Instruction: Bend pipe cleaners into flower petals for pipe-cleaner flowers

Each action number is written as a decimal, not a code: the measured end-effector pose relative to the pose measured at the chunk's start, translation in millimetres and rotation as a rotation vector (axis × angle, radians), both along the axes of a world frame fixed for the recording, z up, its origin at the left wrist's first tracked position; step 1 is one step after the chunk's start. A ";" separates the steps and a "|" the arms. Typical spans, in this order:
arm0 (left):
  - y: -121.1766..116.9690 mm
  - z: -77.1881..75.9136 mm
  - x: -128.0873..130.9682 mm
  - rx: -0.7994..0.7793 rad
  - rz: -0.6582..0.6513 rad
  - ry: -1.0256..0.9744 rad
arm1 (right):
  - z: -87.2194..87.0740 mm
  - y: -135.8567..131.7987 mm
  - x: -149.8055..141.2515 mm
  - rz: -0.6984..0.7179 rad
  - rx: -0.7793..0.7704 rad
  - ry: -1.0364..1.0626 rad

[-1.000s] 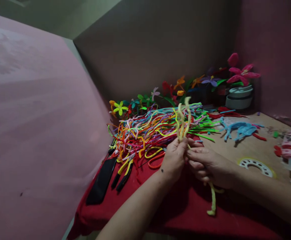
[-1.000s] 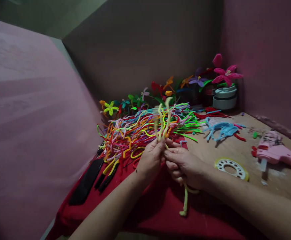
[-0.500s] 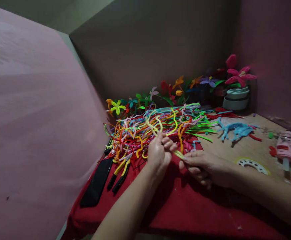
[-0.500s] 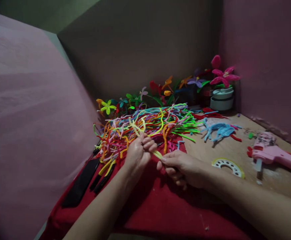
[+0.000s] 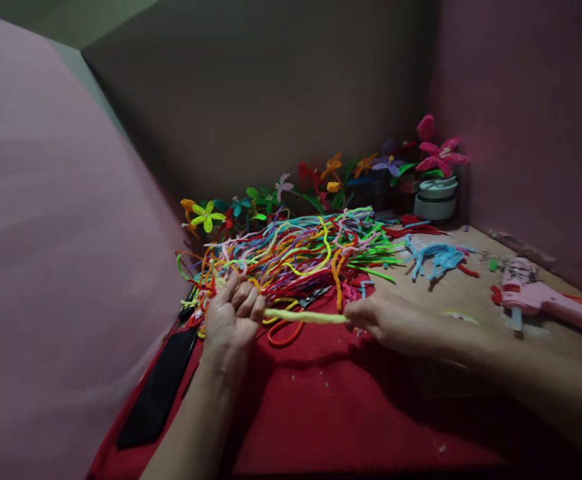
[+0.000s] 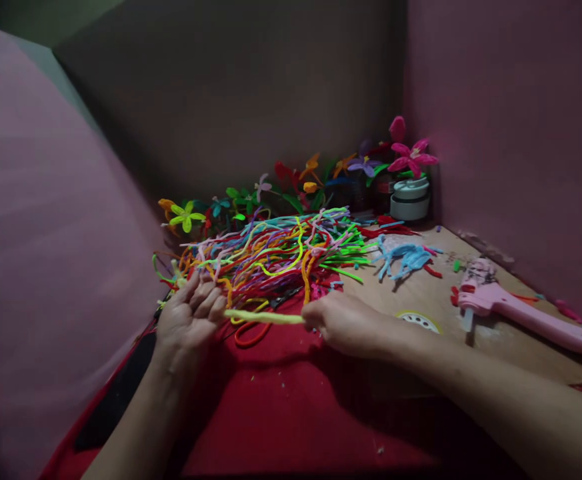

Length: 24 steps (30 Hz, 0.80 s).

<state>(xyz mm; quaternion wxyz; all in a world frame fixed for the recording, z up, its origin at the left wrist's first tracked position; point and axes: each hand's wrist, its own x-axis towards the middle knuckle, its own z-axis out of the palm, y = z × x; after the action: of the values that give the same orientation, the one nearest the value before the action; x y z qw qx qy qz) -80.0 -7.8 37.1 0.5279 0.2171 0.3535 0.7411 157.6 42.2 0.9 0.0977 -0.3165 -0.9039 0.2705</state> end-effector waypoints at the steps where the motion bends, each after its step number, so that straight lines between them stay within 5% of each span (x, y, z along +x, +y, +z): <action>1: -3.8 -4.9 -6.6 -0.030 0.008 0.000 | -2.1 -0.2 -2.7 0.034 -0.012 -0.020; 7: -24.3 -25.7 -32.9 -0.120 0.204 -0.037 | -5.4 7.3 -14.5 0.048 0.069 -0.132; 10: -31.4 -28.6 -32.6 -0.108 0.190 0.052 | -7.2 15.1 -11.4 0.002 0.104 -0.159; 19: -41.2 -45.4 -6.4 -0.408 -0.618 0.639 | -9.8 21.0 6.3 -0.074 0.246 -0.234; 24: -43.9 -40.0 -14.4 -0.375 -0.780 0.805 | -13.2 19.0 6.4 -0.056 0.324 -0.272</action>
<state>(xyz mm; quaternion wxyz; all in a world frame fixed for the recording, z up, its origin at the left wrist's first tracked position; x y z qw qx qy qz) -94.4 -51.6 -2.9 0.6150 0.4981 0.5452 0.2764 164.0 61.2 -12.3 0.0321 -0.3553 -0.9313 0.0734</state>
